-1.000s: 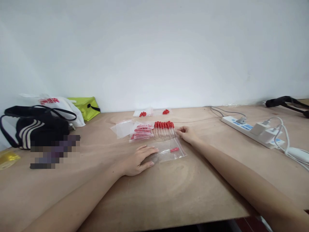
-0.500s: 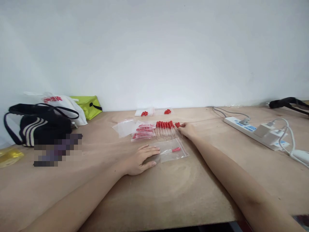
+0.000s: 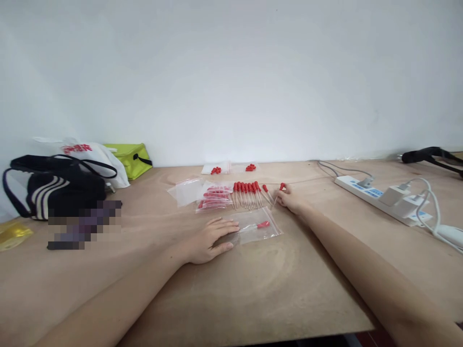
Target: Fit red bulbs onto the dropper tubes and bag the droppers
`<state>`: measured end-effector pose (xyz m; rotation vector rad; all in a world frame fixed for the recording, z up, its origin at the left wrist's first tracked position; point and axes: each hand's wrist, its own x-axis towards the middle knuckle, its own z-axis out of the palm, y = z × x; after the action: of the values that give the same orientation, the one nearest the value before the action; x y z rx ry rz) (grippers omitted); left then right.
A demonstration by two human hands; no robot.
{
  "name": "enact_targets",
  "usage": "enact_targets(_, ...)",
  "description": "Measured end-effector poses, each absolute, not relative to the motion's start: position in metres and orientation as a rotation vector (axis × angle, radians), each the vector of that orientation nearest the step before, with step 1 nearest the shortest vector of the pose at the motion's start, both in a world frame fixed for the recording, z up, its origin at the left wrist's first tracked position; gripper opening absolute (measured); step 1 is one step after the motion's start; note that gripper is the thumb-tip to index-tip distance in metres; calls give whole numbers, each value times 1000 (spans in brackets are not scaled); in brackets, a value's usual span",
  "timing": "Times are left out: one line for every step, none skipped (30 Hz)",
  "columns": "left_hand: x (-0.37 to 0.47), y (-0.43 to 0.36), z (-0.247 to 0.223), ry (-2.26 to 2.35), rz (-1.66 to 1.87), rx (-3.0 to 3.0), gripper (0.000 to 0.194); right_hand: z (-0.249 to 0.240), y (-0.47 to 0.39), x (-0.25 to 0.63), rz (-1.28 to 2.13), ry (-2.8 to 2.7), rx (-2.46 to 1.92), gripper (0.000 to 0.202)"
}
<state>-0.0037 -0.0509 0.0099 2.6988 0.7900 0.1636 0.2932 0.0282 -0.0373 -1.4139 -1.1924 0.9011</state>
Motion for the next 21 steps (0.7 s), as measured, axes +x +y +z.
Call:
enact_targets(-4, -51, 10, 790, 163, 2699, 42, -38, 22, 295, 909, -1172, -1381, 39)
enact_targets(-4, -51, 10, 789, 161, 2700, 41, -38, 15, 296, 908, -1142, -1344, 41)
enact_targets(-4, -50, 10, 787, 162, 2700, 41, -38, 7, 297, 900, -1107, -1303, 44)
enact_targets(-3, -50, 10, 783, 159, 2700, 40, -38, -1, 297, 887, -1069, -1255, 47)
enact_targets(-3, -50, 10, 776, 157, 2701, 40, -38, -9, 296, 871, -1035, -1216, 49)
enact_targets(-3, -49, 10, 769, 158, 2702, 39, -37, -16, 295, 855, -1008, -1187, 51)
enact_targets(-3, -49, 10, 760, 157, 2704, 39, -36, -23, 293, 843, -984, -1167, 50)
enact_targets(-3, -49, 10, 752, 156, 2706, 38, -34, -29, 290, 843, -964, -1149, 49)
enact_targets(-3, -49, 10, 748, 152, 2709, 37, -33, -34, 287, 852, -941, -1133, 46)
enact_targets(-3, -49, 11, 747, 147, 2711, 37, -31, -37, 283, 870, -918, -1119, 44)
enact_targets(-2, -49, 11, 753, 139, 2714, 36, -30, -40, 280, 897, -896, -1107, 40)
enact_targets(-2, -49, 11, 759, 131, 2718, 35, -29, -43, 277, 934, -878, -1094, 37)
enact_targets(-2, -49, 11, 766, 124, 2722, 35, -28, -45, 274, 980, -864, -1079, 33)
enact_targets(-2, -50, 11, 770, 121, 2725, 34, -27, -47, 271, 1036, -857, -1061, 30)
enact_targets(-1, -50, 11, 772, 123, 2728, 34, -26, -49, 268, 1094, -855, -1044, 28)
enact_targets(-1, -50, 11, 770, 124, 2730, 34, -26, -51, 266, 1150, -860, -1032, 27)
enact_targets(-2, -50, 11, 766, 125, 2731, 34, -25, -53, 264, 1199, -876, -1030, 27)
enact_targets(-2, -50, 11, 763, 123, 2731, 34, -24, -56, 262, 1237, -909, -1040, 27)
enact_targets(-2, -49, 11, 761, 118, 2733, 35, -23, -58, 261, 1263, -959, -1059, 27)
enact_targets(-2, -49, 11, 757, 114, 2736, 35, -22, -59, 260, 1274, -1015, -1083, 28)
enact_targets(-2, -49, 11, 754, 109, 2739, 35, -21, -61, 260, 1269, -1068, -1106, 30)
